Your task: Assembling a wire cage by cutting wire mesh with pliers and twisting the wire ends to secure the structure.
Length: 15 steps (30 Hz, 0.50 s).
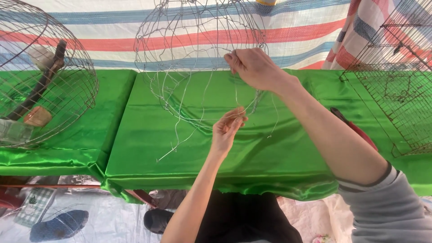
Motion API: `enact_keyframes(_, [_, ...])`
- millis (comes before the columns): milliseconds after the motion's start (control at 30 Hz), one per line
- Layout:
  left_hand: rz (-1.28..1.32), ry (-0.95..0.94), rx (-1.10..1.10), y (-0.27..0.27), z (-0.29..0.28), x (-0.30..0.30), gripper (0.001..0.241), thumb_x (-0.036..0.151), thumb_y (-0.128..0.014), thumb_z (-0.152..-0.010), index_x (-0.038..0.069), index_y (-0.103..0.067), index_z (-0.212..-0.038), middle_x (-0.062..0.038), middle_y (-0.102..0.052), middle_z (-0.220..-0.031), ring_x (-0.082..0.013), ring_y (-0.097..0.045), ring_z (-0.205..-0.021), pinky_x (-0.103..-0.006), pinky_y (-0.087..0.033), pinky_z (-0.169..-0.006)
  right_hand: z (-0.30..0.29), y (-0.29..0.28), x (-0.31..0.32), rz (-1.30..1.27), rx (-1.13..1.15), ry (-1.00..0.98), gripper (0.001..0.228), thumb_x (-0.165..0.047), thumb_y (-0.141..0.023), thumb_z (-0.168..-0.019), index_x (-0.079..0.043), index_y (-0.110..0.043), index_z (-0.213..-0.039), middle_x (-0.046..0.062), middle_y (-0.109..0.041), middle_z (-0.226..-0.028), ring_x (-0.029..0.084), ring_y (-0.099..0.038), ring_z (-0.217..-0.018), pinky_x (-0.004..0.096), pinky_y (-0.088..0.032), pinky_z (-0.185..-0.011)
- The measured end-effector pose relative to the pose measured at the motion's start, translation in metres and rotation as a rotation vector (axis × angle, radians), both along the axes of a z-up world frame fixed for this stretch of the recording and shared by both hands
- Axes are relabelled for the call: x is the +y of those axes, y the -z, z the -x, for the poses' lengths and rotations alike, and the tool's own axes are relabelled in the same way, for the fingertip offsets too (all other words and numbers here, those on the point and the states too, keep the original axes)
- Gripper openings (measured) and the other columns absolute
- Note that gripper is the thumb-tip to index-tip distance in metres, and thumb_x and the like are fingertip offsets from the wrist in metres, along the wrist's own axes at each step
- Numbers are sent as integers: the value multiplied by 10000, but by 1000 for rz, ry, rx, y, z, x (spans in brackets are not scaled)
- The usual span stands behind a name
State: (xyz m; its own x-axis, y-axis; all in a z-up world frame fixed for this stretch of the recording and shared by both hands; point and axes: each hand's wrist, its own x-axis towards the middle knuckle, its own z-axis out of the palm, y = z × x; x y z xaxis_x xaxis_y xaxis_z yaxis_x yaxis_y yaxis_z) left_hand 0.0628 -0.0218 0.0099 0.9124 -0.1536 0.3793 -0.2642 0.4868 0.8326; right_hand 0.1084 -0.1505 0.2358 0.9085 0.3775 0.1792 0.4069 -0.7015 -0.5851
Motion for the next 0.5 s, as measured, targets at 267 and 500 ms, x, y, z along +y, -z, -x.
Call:
enact_keyframes(267, [-46, -68, -37, -10, 5, 4, 188, 36, -662, -986, 12, -756, -1148, -168, -750, -1191, -253, -760, -986, -332, -630, -877, -2, 2, -9, -64, 36, -17, 514, -405, -332, -1148, -18, -650, -1027, 94, -580, -724, 170, -495, -509, 313, -475, -564])
enact_keyframes(500, [-80, -102, -21, -18, 6, 8, 210, 12, -650, -975, 1, -744, -1162, -164, -770, -1150, -256, -764, -975, -347, -637, -877, 22, -2, -46, -121, -287, -62, 290, -70, -434, -1104, 99, -667, -1142, 262, -696, -1017, 347, -703, -840, 445, -565, -834])
